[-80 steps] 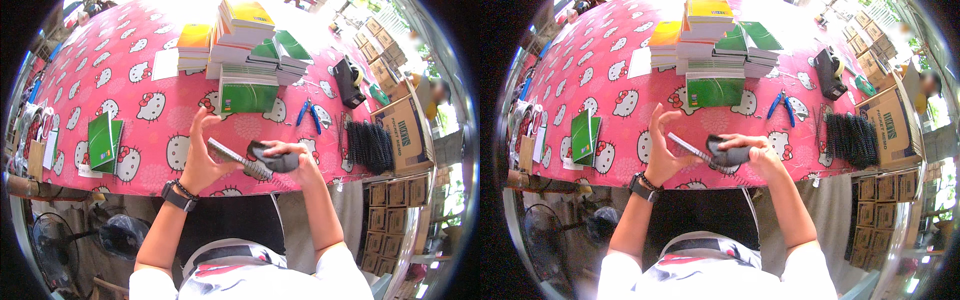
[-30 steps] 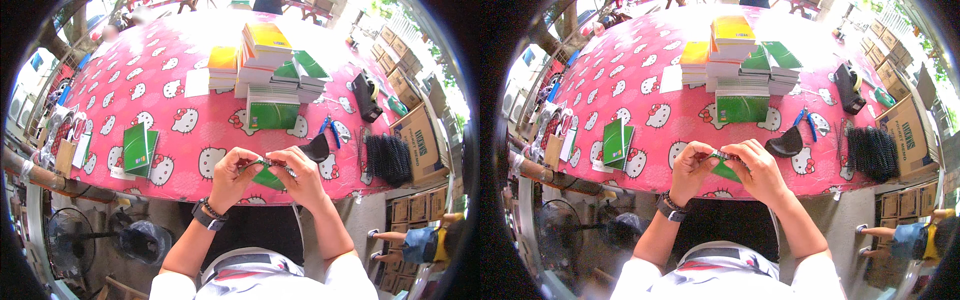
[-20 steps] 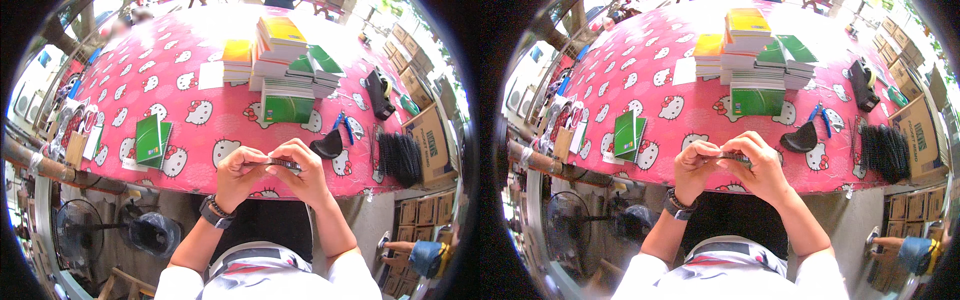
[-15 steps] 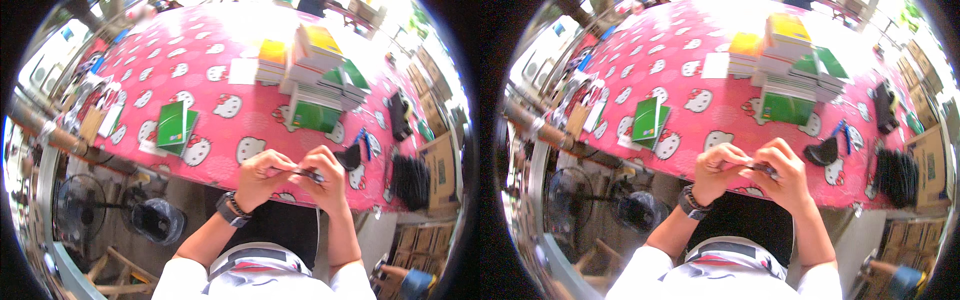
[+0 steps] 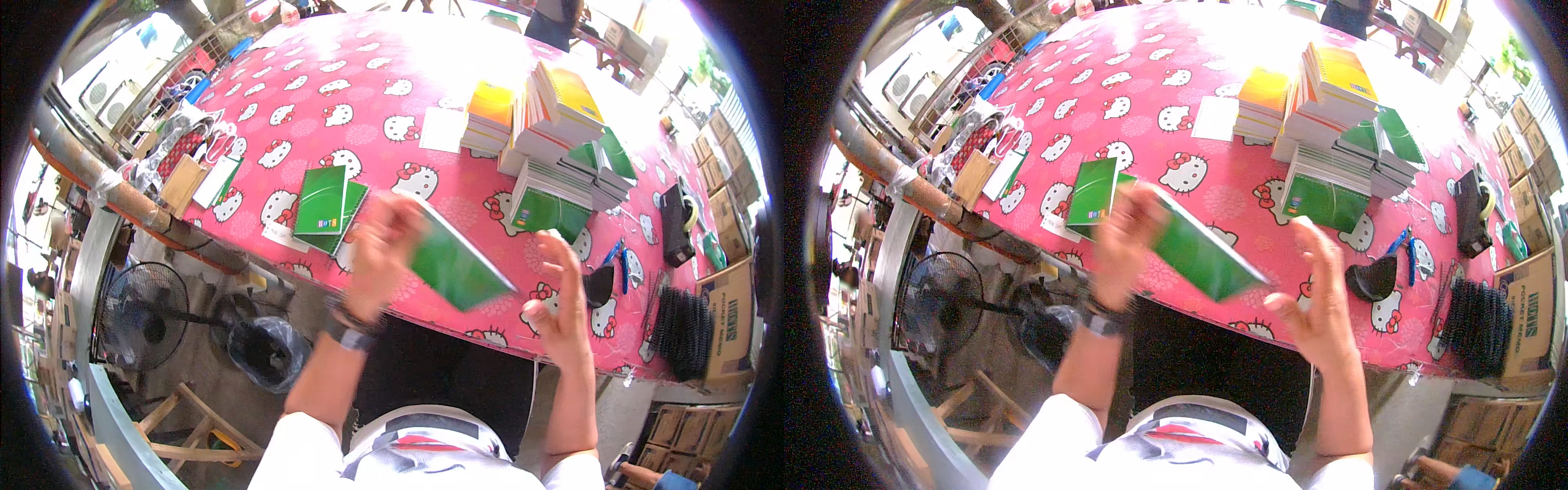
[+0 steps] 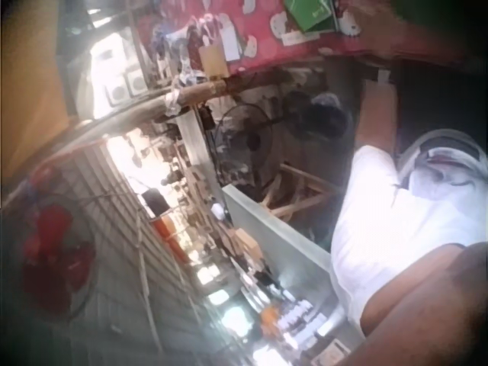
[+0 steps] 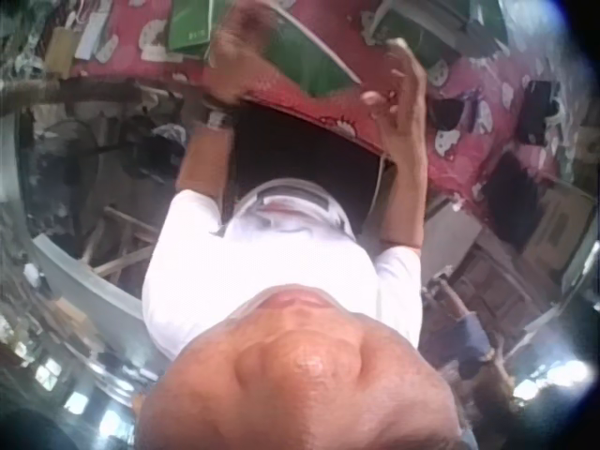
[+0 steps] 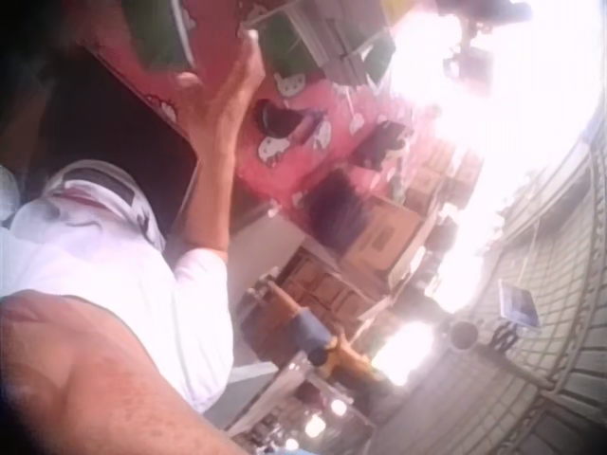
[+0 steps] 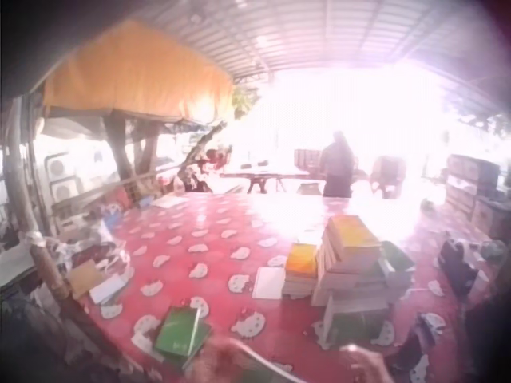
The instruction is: The person binds notebooks by aligning the paper stacks with the covers, threading a spiral wire through the holes, and using pliers to secure the wire ends.
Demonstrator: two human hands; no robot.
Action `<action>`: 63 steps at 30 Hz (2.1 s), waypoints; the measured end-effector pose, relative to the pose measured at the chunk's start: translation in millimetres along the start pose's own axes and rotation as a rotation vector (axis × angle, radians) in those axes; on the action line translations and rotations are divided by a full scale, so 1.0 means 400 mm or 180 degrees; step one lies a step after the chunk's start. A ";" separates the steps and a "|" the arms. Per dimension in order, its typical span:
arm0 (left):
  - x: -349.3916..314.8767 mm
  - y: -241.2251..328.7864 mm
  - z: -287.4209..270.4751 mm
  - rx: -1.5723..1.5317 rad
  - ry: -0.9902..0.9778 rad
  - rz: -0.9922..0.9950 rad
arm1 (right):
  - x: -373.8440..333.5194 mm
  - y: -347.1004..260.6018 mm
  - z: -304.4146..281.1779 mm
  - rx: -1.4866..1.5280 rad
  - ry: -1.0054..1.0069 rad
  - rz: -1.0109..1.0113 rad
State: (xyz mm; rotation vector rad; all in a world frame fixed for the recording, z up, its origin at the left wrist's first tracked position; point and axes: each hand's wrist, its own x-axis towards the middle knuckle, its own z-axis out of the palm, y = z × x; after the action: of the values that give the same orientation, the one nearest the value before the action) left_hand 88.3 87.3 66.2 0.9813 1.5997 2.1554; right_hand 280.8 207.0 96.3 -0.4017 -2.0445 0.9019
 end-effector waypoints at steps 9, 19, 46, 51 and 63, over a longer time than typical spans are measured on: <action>0.281 -0.103 -0.322 0.4872 -0.0491 0.0336 | -0.081 0.112 -0.101 -0.0803 -0.0644 0.0353; 0.166 -0.105 -0.306 0.4329 -0.1089 -0.0474 | -0.149 0.321 -0.210 -0.3009 -0.0262 0.0426; -0.061 -0.160 0.188 0.0337 -0.1863 -0.0654 | -0.063 0.203 -0.081 0.1033 0.0069 0.0675; -0.117 -0.115 0.237 0.1811 -0.0987 0.0764 | -0.109 0.212 -0.040 0.1860 0.0498 0.1236; -0.107 -0.103 0.309 0.2577 -0.1598 0.2238 | -0.083 0.481 -0.565 -0.2728 0.1793 0.1165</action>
State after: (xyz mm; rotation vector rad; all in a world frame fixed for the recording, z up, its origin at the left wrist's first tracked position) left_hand 194.9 166.8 32.1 2.3868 2.0524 1.2840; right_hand 474.1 423.2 25.1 -1.3536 -1.7401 0.0143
